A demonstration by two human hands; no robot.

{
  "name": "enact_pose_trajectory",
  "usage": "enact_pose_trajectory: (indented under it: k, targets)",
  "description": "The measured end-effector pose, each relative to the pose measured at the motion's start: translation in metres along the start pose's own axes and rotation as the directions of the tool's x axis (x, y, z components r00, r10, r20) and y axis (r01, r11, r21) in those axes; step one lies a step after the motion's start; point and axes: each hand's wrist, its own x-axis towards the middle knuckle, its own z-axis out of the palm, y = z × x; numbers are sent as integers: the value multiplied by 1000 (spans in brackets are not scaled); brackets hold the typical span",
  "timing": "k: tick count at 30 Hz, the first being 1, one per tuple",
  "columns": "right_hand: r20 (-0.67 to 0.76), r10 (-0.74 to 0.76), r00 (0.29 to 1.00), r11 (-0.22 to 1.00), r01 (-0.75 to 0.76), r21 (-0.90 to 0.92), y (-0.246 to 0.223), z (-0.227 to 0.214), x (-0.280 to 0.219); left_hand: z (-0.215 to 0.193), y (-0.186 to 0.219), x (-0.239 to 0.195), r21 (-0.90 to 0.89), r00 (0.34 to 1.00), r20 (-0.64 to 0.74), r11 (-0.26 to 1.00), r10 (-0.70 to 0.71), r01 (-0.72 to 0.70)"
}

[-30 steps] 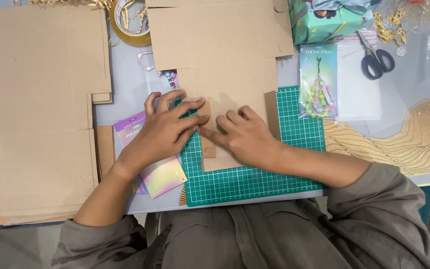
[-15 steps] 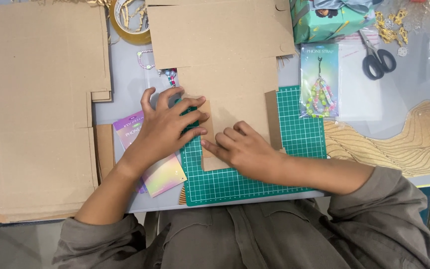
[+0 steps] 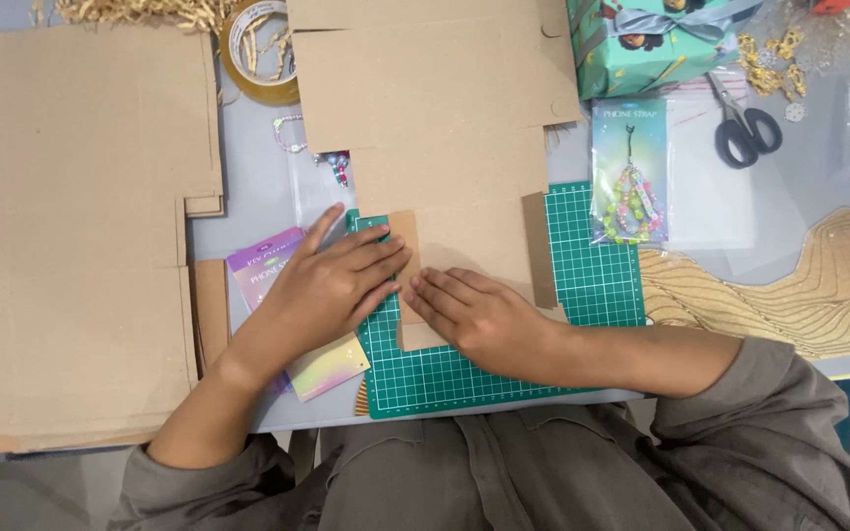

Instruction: The person assembles flat cardboard pieces into small boxes by folding along pre-scored lines and securing the flaps. They handle multiple boxes sequentially, folding sides and tucking tabs to form the box structure.

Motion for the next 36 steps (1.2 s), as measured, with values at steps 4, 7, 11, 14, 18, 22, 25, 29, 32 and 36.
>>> enact_pose_trajectory:
  k: [4,7,11,14,18,22,25,29,32,36]
  targets:
    - [-8,2,1000,1000,-2,10,-3,2,-3,16,-1,2,-26,995,-85,998,55,-57]
    - [-22,0,1000,1000,0,-16,-5,-1,-3,24,7,5,137,984,-168,990,62,-39]
    - [31,22,999,999,-21,-42,-8,-4,-3,23,12,7,358,990,-116,927,-75,113]
    - [41,29,999,998,-27,-53,-10,-1,-4,13,18,5,277,978,58,945,-198,175]
    - [52,43,998,997,-39,-73,-12,-1,-5,-12,28,-3,160,919,327,971,-221,177]
    - [47,46,998,988,-52,146,16,-16,-1,-24,26,-2,86,957,242,986,-163,146]
    - [135,122,983,888,-169,429,38,-77,11,-15,20,3,33,990,57,992,-126,125]
    - [243,245,939,957,-275,98,63,-111,-10,-4,18,3,136,993,116,990,25,-41]
    - [286,337,897,940,-304,-153,83,-92,-48,-4,13,5,217,993,114,975,30,-55]
    - [197,258,946,966,-255,-45,86,-81,-63,-14,9,8,129,993,118,991,20,-35]
